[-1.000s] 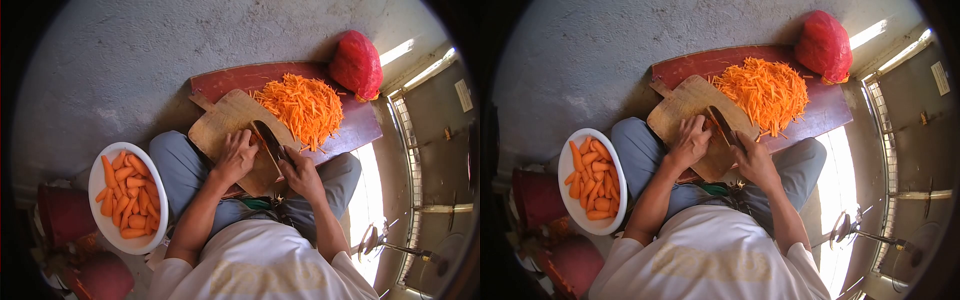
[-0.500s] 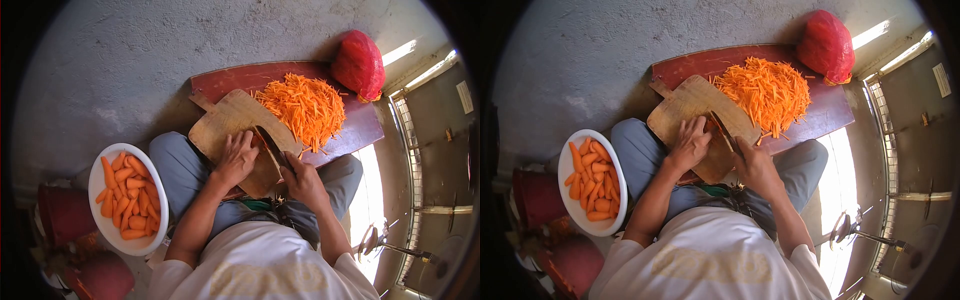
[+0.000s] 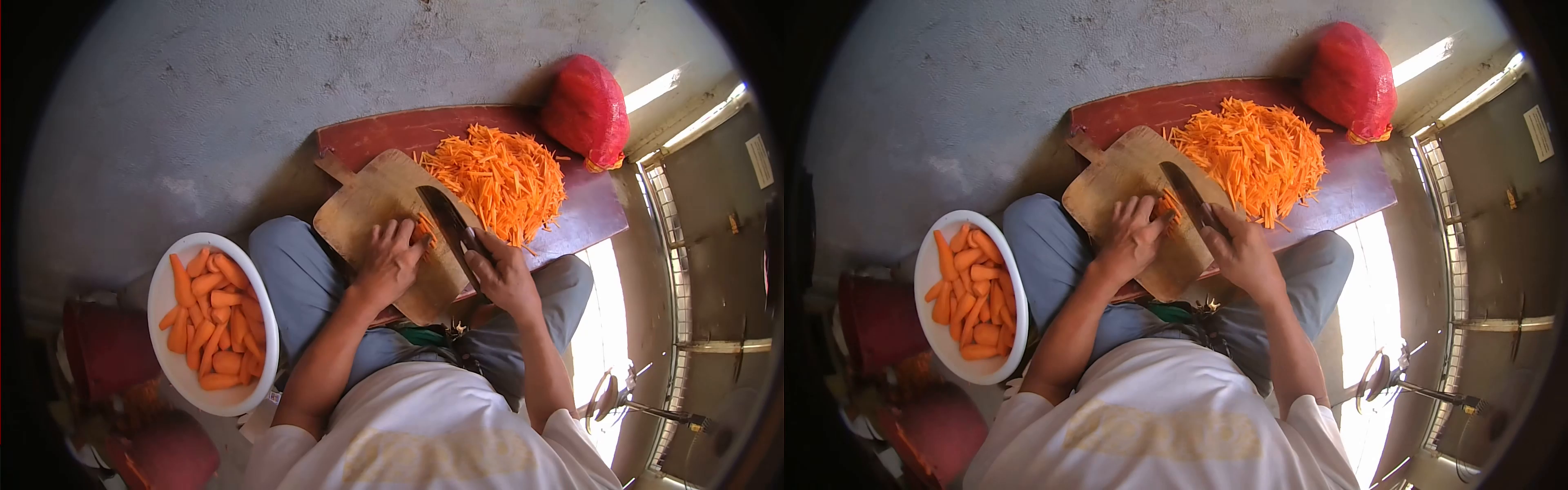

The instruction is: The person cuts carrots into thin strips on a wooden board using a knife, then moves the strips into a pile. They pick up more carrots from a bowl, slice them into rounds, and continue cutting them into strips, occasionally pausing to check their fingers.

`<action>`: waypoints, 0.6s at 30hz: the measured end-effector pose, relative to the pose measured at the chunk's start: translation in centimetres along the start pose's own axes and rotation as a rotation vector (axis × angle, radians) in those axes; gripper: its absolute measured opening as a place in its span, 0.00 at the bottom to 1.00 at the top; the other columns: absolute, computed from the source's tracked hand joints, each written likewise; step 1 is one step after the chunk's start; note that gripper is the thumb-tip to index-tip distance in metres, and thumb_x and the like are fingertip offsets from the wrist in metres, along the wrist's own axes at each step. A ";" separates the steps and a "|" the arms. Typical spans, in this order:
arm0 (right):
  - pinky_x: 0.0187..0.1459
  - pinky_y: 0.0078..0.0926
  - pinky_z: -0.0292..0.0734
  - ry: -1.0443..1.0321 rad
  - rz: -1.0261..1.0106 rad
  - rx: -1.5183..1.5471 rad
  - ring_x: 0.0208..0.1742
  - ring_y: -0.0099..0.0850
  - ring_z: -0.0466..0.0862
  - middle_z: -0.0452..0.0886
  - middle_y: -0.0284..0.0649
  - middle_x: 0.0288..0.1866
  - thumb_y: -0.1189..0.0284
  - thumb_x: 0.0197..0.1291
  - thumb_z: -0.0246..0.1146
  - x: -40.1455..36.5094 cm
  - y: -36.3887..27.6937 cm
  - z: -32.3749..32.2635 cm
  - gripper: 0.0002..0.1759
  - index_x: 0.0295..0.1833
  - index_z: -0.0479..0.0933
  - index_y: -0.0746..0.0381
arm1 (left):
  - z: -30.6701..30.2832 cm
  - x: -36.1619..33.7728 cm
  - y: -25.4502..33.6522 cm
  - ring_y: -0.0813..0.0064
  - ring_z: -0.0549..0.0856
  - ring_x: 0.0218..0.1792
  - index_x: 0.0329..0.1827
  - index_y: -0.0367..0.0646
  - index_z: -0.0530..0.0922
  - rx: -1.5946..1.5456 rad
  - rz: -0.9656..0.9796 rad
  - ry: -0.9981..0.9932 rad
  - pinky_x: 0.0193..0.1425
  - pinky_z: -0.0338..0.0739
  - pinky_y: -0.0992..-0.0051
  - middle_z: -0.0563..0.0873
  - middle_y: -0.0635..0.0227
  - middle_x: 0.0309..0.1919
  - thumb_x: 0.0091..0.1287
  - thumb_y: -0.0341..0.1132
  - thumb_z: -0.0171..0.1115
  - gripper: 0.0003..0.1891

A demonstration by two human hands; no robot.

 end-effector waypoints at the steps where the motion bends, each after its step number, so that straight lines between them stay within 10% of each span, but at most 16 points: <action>1: 0.37 0.32 0.77 -0.020 0.023 -0.002 0.33 0.24 0.78 0.83 0.33 0.34 0.68 0.81 0.69 -0.1 -0.2 -0.1 0.23 0.73 0.81 0.72 | 0.1 0.1 0.0 0.49 0.81 0.57 0.57 0.43 0.89 0.004 -0.005 -0.002 0.61 0.75 0.49 0.80 0.54 0.52 0.69 0.30 0.65 0.15; 4: 0.33 0.24 0.71 -0.062 0.043 -0.044 0.32 0.17 0.73 0.77 0.28 0.32 0.70 0.81 0.67 -0.5 -0.5 -0.5 0.20 0.71 0.82 0.69 | 0.0 0.7 -0.1 0.50 0.82 0.57 0.57 0.42 0.89 -0.017 -0.036 -0.011 0.61 0.76 0.49 0.81 0.55 0.52 0.70 0.30 0.64 0.15; 7: 0.47 0.44 0.84 -0.083 0.105 -0.123 0.39 0.55 0.90 0.88 0.61 0.40 0.71 0.76 0.69 -1.0 -0.6 -0.4 0.23 0.70 0.82 0.71 | 0.1 0.6 -0.4 0.51 0.82 0.56 0.56 0.42 0.89 -0.031 -0.038 -0.005 0.61 0.76 0.50 0.81 0.55 0.51 0.69 0.30 0.65 0.14; 18: 0.47 0.49 0.84 -0.102 0.106 -0.168 0.45 0.63 0.91 0.89 0.64 0.41 0.71 0.74 0.69 -1.7 -1.8 0.6 0.23 0.69 0.82 0.69 | -0.3 0.6 -0.5 0.49 0.83 0.57 0.42 0.40 0.89 -0.056 -0.031 0.010 0.62 0.77 0.48 0.81 0.55 0.50 0.66 0.30 0.68 0.06</action>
Point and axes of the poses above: each hand's wrist, its own x-axis towards the middle knuckle, its own z-axis out of the palm, y = z × x, the point moved 8 cm from there along x, towards the middle knuckle
